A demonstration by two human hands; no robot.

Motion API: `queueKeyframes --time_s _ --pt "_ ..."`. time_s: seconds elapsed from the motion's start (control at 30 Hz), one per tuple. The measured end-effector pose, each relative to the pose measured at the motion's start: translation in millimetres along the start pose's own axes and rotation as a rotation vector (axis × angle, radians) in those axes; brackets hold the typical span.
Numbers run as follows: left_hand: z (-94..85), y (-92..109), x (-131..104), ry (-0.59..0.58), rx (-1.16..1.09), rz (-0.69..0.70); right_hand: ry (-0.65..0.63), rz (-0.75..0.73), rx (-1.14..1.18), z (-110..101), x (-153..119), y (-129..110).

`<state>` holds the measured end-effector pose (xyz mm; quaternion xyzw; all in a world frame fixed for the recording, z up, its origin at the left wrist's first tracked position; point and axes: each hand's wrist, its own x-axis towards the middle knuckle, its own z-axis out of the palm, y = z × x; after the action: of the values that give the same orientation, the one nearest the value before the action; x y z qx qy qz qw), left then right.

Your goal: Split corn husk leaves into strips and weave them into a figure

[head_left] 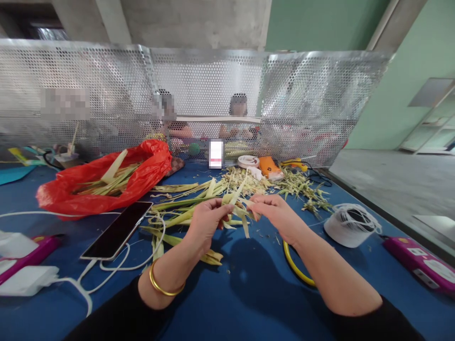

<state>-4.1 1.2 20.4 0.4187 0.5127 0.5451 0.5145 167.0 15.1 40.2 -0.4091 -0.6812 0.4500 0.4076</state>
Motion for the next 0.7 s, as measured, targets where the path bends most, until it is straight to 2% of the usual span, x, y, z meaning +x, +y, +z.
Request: queueKeyframes --time_s 0.4,0.57,0.7 --pt "3.7 -0.9 -3.3 0.002 0.006 0.034 0.058 0.070 0.058 5.0 1.7 5.7" --pt "6.0 -2.3 -6.2 0.037 0.110 0.112 0.117 0.093 0.034 7.9 2.1 8.5" --pt "5.8 -6.3 -5.9 0.047 0.226 0.174 0.113 0.112 0.014 10.2 1.7 11.4"
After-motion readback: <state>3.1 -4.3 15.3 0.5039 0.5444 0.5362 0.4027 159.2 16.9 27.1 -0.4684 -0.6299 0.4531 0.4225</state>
